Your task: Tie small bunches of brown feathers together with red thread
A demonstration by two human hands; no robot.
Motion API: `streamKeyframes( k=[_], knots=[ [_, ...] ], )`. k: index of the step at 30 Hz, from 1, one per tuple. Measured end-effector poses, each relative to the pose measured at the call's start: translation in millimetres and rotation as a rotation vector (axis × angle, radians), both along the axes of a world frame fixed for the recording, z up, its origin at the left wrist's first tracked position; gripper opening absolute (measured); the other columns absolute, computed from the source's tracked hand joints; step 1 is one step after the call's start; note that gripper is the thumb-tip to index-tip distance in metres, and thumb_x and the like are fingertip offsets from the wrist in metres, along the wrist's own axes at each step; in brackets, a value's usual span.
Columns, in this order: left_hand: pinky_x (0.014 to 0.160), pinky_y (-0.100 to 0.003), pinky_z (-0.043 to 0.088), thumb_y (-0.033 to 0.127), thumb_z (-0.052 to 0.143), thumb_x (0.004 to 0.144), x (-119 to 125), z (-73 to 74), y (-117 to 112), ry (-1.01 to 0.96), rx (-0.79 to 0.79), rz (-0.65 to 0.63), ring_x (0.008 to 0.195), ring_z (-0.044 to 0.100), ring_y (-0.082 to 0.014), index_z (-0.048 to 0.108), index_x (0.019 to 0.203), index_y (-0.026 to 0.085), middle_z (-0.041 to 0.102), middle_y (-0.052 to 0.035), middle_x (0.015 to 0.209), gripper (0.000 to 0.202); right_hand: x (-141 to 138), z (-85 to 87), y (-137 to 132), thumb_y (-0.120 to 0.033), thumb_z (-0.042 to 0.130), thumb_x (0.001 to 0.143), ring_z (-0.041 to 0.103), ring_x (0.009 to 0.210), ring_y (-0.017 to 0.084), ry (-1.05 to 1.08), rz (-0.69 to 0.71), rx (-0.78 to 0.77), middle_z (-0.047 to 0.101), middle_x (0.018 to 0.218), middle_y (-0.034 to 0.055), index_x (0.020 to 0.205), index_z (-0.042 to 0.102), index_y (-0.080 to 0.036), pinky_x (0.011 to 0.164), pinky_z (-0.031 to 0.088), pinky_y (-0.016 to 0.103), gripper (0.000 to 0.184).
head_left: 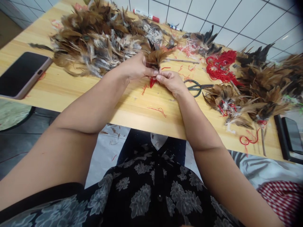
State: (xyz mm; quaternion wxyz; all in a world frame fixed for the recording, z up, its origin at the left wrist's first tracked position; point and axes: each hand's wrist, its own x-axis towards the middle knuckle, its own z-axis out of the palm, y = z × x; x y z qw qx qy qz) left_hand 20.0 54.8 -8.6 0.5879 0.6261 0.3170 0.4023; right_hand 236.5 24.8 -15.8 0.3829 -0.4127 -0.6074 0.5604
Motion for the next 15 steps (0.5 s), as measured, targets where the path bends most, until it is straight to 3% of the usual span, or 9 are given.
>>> streamKeyframes(
  k=[5,8,12,15],
  knots=[
    [0.108,-0.044,0.058,0.022,0.101,0.077,2.7,-1.5,4.4,0.056,0.047,0.008,0.111,0.072,-0.0304,0.085,0.093,0.027,0.086,-0.0010,0.099,0.024,-1.6,-2.2,-4.3,-0.067,0.111,0.089,0.062,0.084,0.013,-0.030,-0.032,0.022,0.061,0.078,-0.0049,0.081,0.066,-0.022,0.079,0.054,0.025,0.064],
    [0.109,-0.045,0.058,0.019,0.094,0.074,5.3,-1.9,5.6,0.048,0.042,-0.007,0.104,0.066,-0.0276,0.088,0.091,0.028,0.088,0.0010,0.102,0.020,-4.7,2.4,-9.6,-0.058,0.106,0.099,0.062,0.084,0.012,-0.054,-0.047,0.024,0.059,0.078,-0.0050,0.083,0.063,-0.022,0.079,0.053,0.025,0.058],
    [0.118,-0.048,0.059,0.020,0.108,0.071,7.7,1.5,2.0,-0.075,0.003,-0.070,0.110,0.070,-0.0292,0.085,0.092,0.027,0.087,-0.0011,0.100,0.032,-6.9,8.4,-11.6,-0.046,0.096,0.110,0.069,0.090,0.013,-0.064,-0.074,-0.007,0.065,0.082,-0.0025,0.085,0.067,-0.021,0.084,0.055,0.025,0.046],
    [0.119,-0.048,0.060,0.034,0.124,0.067,8.5,4.6,-2.2,-0.154,-0.056,-0.142,0.106,0.072,-0.0276,0.087,0.092,0.027,0.082,0.0000,0.092,0.046,-4.2,6.8,-7.7,-0.050,0.092,0.114,0.068,0.087,0.013,-0.070,-0.078,-0.034,0.068,0.082,-0.0014,0.087,0.069,-0.020,0.079,0.053,0.025,0.047]
  ],
)
